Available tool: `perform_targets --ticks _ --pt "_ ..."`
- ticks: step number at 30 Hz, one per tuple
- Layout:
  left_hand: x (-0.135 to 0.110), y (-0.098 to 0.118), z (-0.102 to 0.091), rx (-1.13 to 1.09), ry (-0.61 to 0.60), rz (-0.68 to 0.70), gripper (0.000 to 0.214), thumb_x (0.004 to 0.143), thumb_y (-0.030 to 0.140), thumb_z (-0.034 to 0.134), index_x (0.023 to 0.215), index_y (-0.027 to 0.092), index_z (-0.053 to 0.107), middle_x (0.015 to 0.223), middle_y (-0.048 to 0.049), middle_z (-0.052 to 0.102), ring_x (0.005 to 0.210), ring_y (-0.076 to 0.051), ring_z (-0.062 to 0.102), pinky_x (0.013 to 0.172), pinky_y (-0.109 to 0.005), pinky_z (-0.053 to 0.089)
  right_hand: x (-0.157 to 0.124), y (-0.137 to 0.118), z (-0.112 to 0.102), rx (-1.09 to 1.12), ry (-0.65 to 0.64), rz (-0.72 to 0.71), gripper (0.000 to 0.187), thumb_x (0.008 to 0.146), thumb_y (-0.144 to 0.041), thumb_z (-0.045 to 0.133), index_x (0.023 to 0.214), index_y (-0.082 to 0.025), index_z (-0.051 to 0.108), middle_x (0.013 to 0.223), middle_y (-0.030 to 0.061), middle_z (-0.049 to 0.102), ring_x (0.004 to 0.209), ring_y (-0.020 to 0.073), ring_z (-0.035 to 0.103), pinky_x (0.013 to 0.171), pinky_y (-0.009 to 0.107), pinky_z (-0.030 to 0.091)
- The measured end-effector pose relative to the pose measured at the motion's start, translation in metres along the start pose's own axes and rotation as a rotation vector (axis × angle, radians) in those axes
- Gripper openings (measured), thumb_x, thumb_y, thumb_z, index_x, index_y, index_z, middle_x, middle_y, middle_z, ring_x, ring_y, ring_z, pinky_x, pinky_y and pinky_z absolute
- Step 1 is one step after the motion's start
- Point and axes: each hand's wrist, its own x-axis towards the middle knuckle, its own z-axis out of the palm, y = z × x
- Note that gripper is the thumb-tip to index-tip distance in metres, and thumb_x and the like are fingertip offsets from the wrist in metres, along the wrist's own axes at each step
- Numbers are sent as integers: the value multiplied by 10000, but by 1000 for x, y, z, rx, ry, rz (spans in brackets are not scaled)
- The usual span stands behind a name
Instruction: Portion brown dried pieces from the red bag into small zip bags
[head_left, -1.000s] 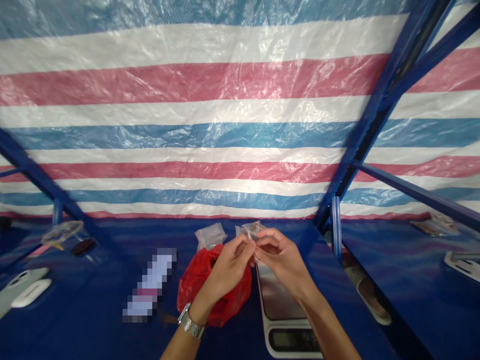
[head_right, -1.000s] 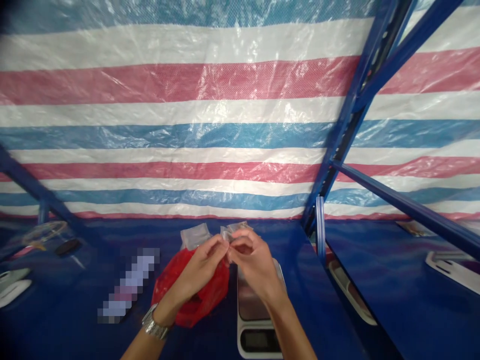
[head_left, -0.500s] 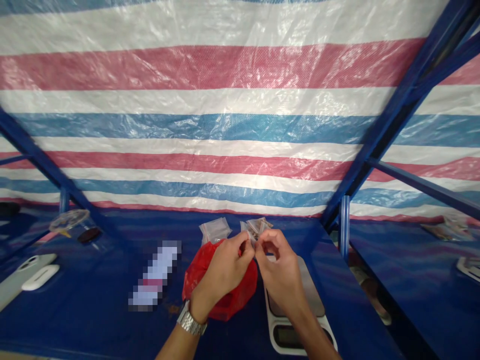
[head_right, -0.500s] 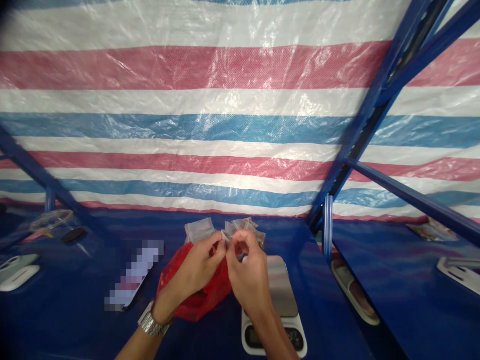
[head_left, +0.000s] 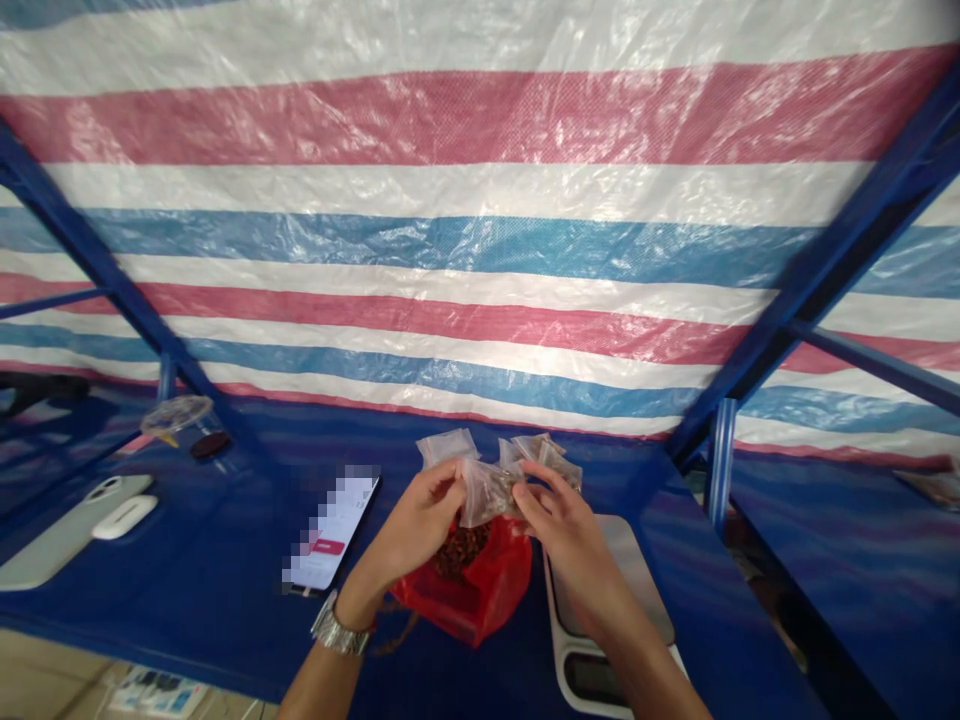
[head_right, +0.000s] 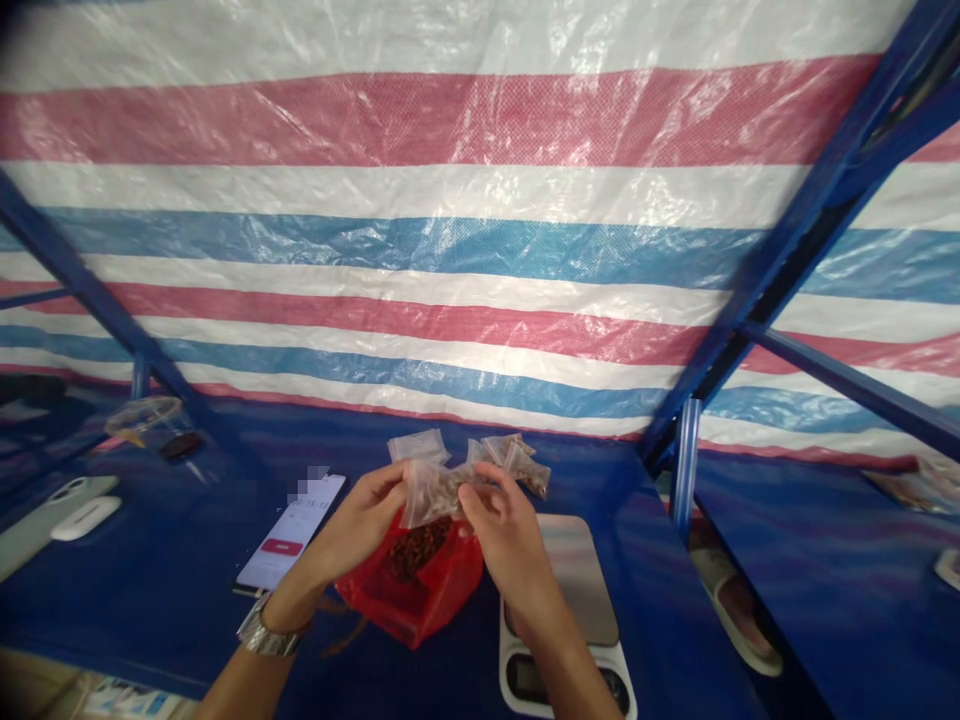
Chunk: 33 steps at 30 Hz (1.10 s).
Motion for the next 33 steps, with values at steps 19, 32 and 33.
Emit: perform_targets --ticks 19,32,33 --pt "-23 -33 26 830 -8 96 531 908 175 576 1431 209 493 1427 -119 637 1350 -305 534 1172 -553 341 -7 8 14 -544 -4 -311 366 880 -278 641 1244 -261 679 1162 56 769 1041 233 739 938 371 592" --pt "-30 -28 15 796 -108 146 534 907 192 599 1430 227 498 1379 -103 643 1341 -281 531 1174 -501 352 -16 2 19 -550 -49 -398 317 924 -278 628 1235 -267 687 1149 48 765 1003 207 735 886 320 596" --pt "-31 -29 15 792 -105 147 542 908 173 586 1438 226 488 1373 -100 646 1337 -273 537 1179 -496 347 -17 3 18 -568 -33 -420 307 933 -284 622 1231 -270 691 1151 49 761 1002 207 732 895 324 591"
